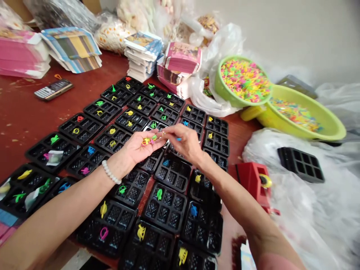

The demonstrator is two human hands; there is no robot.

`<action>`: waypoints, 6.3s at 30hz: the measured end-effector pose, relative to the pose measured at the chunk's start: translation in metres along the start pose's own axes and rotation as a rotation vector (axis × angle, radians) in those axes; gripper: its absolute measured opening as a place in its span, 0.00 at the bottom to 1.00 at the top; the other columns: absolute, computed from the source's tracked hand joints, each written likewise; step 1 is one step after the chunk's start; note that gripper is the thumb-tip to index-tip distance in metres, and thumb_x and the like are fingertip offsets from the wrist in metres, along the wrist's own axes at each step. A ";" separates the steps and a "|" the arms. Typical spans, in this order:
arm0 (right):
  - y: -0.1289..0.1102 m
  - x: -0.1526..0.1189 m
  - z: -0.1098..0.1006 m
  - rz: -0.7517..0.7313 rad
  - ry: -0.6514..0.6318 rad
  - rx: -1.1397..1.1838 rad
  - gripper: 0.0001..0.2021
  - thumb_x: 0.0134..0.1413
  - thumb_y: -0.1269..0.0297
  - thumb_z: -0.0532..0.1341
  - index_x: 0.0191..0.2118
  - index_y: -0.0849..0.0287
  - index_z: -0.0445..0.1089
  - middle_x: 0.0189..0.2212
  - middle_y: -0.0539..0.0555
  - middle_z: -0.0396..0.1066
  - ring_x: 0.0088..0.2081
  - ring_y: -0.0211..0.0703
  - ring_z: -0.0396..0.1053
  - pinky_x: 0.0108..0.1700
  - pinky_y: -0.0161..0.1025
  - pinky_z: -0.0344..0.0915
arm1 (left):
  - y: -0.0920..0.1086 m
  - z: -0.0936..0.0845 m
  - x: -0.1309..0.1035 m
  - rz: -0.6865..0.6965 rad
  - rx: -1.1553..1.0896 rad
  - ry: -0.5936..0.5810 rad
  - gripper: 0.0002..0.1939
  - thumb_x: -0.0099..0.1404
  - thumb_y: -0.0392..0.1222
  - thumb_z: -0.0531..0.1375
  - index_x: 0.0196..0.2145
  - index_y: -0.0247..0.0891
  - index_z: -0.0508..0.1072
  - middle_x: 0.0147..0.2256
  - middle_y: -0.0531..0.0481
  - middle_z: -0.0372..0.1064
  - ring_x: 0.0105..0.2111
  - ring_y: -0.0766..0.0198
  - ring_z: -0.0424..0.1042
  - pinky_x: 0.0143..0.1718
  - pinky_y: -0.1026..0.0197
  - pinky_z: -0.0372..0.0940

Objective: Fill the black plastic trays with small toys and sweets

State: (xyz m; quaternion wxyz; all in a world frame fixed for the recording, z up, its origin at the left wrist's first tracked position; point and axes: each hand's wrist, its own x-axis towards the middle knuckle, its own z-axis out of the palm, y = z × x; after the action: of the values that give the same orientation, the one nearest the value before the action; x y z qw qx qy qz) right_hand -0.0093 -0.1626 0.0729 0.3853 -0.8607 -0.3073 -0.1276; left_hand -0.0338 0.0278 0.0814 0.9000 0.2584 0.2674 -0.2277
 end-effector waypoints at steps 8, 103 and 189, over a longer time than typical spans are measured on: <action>0.133 0.027 -0.057 0.520 0.203 -0.343 0.10 0.56 0.68 0.64 0.39 0.59 0.83 0.35 0.57 0.82 0.38 0.51 0.77 0.48 0.49 0.70 | -0.006 0.016 0.002 -0.066 0.059 -0.034 0.16 0.66 0.24 0.56 0.49 0.25 0.74 0.41 0.31 0.78 0.46 0.45 0.81 0.47 0.49 0.78; -0.065 -0.120 -0.011 0.015 -0.245 -0.194 0.08 0.70 0.64 0.59 0.45 0.57 0.77 0.39 0.57 0.77 0.41 0.46 0.74 0.46 0.43 0.72 | -0.038 -0.038 -0.082 -0.042 0.158 -0.112 0.25 0.61 0.19 0.54 0.55 0.24 0.72 0.43 0.34 0.78 0.44 0.51 0.80 0.50 0.52 0.75; -0.156 -0.152 0.008 -0.045 -0.026 -0.132 0.07 0.70 0.65 0.60 0.46 0.57 0.76 0.40 0.54 0.78 0.42 0.44 0.75 0.46 0.42 0.72 | -0.061 -0.087 -0.152 -0.102 0.201 -0.143 0.21 0.66 0.22 0.55 0.55 0.23 0.74 0.43 0.35 0.79 0.44 0.54 0.81 0.53 0.54 0.75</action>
State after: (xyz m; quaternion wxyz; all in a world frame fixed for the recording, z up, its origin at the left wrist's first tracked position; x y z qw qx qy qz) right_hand -0.2257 -0.1416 0.0899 0.3208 -0.8787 -0.3225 -0.1448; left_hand -0.2128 0.0737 0.0888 0.8736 0.3164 0.1911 -0.3165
